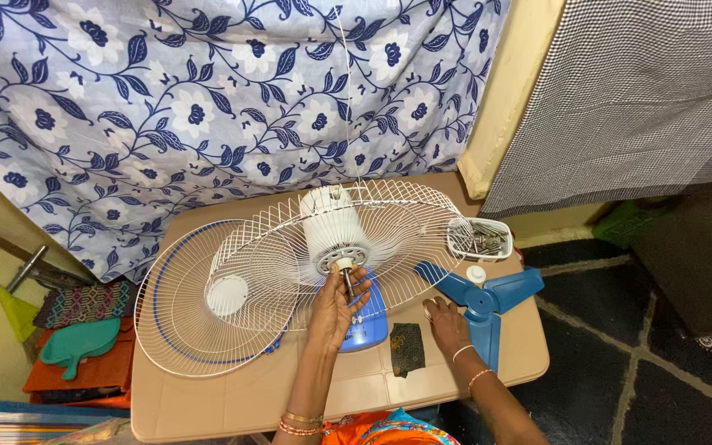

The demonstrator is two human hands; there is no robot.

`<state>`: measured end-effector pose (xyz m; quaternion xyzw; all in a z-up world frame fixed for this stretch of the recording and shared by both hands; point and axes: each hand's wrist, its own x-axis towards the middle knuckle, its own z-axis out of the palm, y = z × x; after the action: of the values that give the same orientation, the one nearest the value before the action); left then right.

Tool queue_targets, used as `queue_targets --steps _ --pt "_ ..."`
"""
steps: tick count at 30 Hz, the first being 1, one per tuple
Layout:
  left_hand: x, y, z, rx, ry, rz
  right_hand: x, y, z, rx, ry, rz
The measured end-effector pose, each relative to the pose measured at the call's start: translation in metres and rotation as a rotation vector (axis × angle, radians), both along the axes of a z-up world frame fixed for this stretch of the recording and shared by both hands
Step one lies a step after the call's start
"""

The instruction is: The person assembles an electric fan by first positioning the motor housing on the blue base, then attaching the front wire cage and securing it with a central plastic nut. The fan blades and rear cage are not attached in this clip.

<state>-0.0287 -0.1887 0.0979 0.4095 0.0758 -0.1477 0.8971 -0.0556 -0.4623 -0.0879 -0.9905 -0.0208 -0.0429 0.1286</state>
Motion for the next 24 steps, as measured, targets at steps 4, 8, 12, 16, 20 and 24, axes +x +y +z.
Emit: queue_targets --steps 4,8,12,16,20,24 --pt "0.001 0.002 -0.004 -0.132 0.041 -0.050 -0.009 -0.002 0.012 0.065 0.104 -0.113" --pt "0.003 0.009 -0.005 -0.139 0.114 -0.112 -0.029 0.007 0.022 0.357 -0.001 -0.313" --pt "0.009 0.015 -0.008 -0.190 0.134 -0.190 -0.045 0.017 0.029 1.526 0.057 -0.641" --pt "0.011 0.017 -0.011 -0.221 0.158 -0.228 -0.069 0.049 0.054 1.850 -0.062 -0.584" --pt "0.013 0.018 -0.010 -0.206 0.140 -0.272 -0.086 0.094 0.106 1.854 -0.113 -0.436" --pt "0.016 0.020 -0.012 -0.220 0.102 -0.309 -0.085 0.136 0.155 1.665 -0.231 -0.183"
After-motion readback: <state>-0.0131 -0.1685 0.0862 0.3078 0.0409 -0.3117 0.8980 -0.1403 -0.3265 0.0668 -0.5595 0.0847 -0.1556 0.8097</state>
